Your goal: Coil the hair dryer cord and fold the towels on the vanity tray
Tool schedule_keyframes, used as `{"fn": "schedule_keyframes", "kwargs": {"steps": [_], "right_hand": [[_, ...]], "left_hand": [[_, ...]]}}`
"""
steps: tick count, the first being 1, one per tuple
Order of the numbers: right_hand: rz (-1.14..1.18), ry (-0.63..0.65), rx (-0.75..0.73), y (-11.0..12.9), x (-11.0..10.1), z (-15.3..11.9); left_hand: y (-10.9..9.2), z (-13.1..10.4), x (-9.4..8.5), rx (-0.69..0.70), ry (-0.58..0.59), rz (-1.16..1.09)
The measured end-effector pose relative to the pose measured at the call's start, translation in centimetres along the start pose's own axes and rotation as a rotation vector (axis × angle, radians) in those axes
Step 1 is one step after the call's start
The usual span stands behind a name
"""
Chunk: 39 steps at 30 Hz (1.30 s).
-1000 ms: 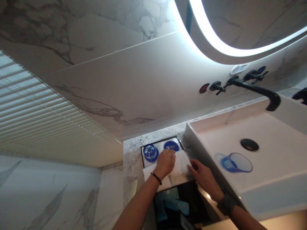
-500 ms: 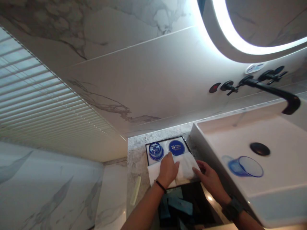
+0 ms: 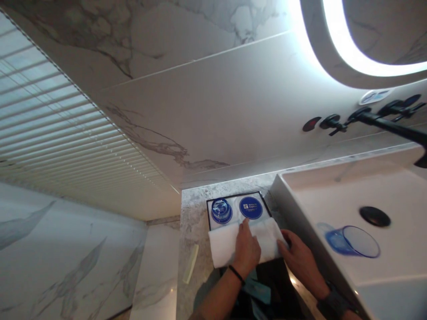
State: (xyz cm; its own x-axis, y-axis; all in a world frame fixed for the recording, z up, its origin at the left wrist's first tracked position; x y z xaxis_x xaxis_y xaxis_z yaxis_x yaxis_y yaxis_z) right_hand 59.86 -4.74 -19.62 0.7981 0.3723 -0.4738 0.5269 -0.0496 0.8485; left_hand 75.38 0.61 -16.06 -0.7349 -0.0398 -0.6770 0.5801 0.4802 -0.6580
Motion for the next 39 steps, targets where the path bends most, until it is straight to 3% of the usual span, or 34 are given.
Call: {"fn": "schedule_keyframes", "kwargs": {"steps": [3, 6, 8, 11, 14, 18, 23, 25, 28, 31, 33, 39], "right_hand": [[-0.021, 0.000, -0.002, -0.2, 0.2, -0.3], [-0.043, -0.021, -0.004, -0.5, 0.2, -0.5], [-0.075, -0.039, -0.011, -0.7, 0.3, -0.5], [-0.142, -0.073, -0.018, -1.0, 0.5, -0.4], [-0.220, -0.106, -0.071, -1.4, 0.9, -0.3], [-0.330, -0.095, -0.144, -1.6, 1.0, -0.4], [-0.395, -0.222, -0.324, -0.1, 0.4, -0.6], [-0.373, -0.238, -0.361, 0.5, 0.4, -0.5], [-0.296, -0.222, -0.209, 0.8, 0.3, 0.1], [-0.225, -0.168, 0.004, 0.8, -0.1, 0.7], [-0.189, -0.109, 0.068, 0.8, -0.2, 1.0], [-0.123, -0.063, 0.095, 0.2, 0.3, 0.3]], "left_hand": [[-0.1, -0.9, -0.1, 0.058, -0.044, 0.088], [0.6, -1.9, -1.3, 0.170, -0.193, 0.291], [2.0, -2.3, -2.1, 0.173, -0.284, 0.449], [4.8, -2.3, -2.4, 0.228, -0.266, 0.597], [7.0, -2.0, -1.5, 0.314, -0.251, 0.611], [7.8, -2.2, -1.0, 0.343, -0.265, 0.572], [7.8, -4.3, -3.8, 0.413, -0.266, 0.425], [7.5, -5.1, -4.9, 0.382, -0.213, 0.328], [6.0, -5.5, -4.9, 0.262, -0.102, 0.111], [4.2, -5.3, -3.0, 0.085, 0.024, -0.001], [3.3, -5.1, -1.3, 0.017, 0.080, -0.016], [1.9, -3.8, 1.7, -0.142, 0.041, -0.182]]}}
Point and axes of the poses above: each hand's wrist, its own z-axis towards the middle knuckle, its own x-axis out of the palm, y = z × x, the point moved 1 cm from there along z, towards the middle knuckle, and after that the axes turned 7 degrees about z, right-handed, at the moved point
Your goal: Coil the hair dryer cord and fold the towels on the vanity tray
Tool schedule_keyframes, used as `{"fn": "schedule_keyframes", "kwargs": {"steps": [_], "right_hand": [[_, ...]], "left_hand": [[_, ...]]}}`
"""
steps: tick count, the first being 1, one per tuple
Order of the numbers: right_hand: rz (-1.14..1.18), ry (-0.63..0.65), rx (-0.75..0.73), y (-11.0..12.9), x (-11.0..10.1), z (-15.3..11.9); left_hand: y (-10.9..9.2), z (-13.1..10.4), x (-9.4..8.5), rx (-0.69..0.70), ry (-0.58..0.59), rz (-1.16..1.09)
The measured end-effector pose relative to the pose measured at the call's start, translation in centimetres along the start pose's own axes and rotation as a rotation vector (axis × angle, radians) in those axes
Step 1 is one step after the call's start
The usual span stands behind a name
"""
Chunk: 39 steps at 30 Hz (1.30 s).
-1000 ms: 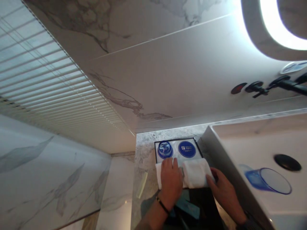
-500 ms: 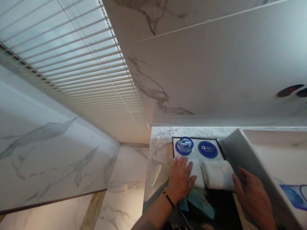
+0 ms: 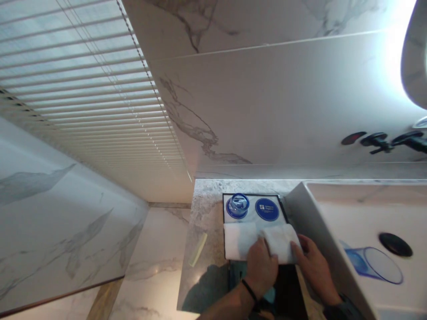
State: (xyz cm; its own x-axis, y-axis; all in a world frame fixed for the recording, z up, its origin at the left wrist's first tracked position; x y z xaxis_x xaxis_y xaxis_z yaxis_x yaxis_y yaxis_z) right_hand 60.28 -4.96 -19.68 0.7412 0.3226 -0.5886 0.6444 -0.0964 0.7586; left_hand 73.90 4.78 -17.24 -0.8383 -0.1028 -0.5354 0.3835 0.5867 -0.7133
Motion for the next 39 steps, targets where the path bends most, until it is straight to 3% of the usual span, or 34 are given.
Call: {"fn": "schedule_keyframes", "kwargs": {"steps": [5, 11, 13, 15, 17, 19, 22, 25, 27, 32, 39], "right_hand": [[0.051, -0.010, 0.018, 0.0, -0.2, -0.6], [0.109, 0.061, -0.065, 0.1, -0.2, -0.4], [0.108, 0.065, -0.117, -0.7, -0.2, -0.2], [0.065, 0.025, -0.231, -1.4, -0.4, -0.1], [-0.027, -0.048, -0.415, -1.6, -0.8, -0.2], [-0.130, -0.093, -0.641, -1.1, -1.3, -0.4], [-0.265, -0.022, -0.971, 0.2, -1.2, -1.1], [-0.451, 0.124, -1.194, 0.6, 0.1, -1.5], [-0.543, 0.156, -1.237, 0.1, 1.2, -1.5], [-0.570, 0.095, -1.197, -1.5, 3.1, -0.7], [-0.634, 0.060, -1.195, -0.4, 2.8, -0.8]], "left_hand": [[-0.3, 0.9, 0.6, -0.122, -0.017, -0.197], [-1.0, -0.4, 1.2, -0.138, -0.104, -0.101], [-1.4, -1.5, 0.4, -0.088, -0.140, -0.065], [-1.0, -2.4, -1.7, -0.038, -0.232, -0.016], [1.1, -2.9, -4.8, -0.038, -0.390, 0.089], [4.8, -2.9, -8.0, -0.154, -0.468, 0.312], [11.2, -2.6, -10.7, -0.365, -0.332, 0.636], [15.2, -2.2, -10.4, -0.398, -0.232, 0.714], [15.9, -2.0, -9.6, -0.398, -0.217, 0.737], [15.4, -1.3, -8.6, -0.414, -0.177, 0.752], [16.7, -1.1, -8.6, -0.274, -0.155, 0.692]]}}
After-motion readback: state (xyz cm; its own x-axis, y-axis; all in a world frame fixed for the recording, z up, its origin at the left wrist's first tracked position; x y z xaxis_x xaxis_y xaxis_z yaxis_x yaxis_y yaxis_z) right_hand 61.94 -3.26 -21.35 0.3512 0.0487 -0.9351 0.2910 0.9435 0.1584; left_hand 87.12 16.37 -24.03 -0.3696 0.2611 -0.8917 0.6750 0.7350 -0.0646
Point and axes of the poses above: each hand's wrist, its own z-axis towards the middle knuckle, its own x-axis out of the palm, y = z × x, the point moved 1 cm from there along z, towards the middle knuckle, and after that the axes turned 7 degrees about z, right-handed, at the moved point
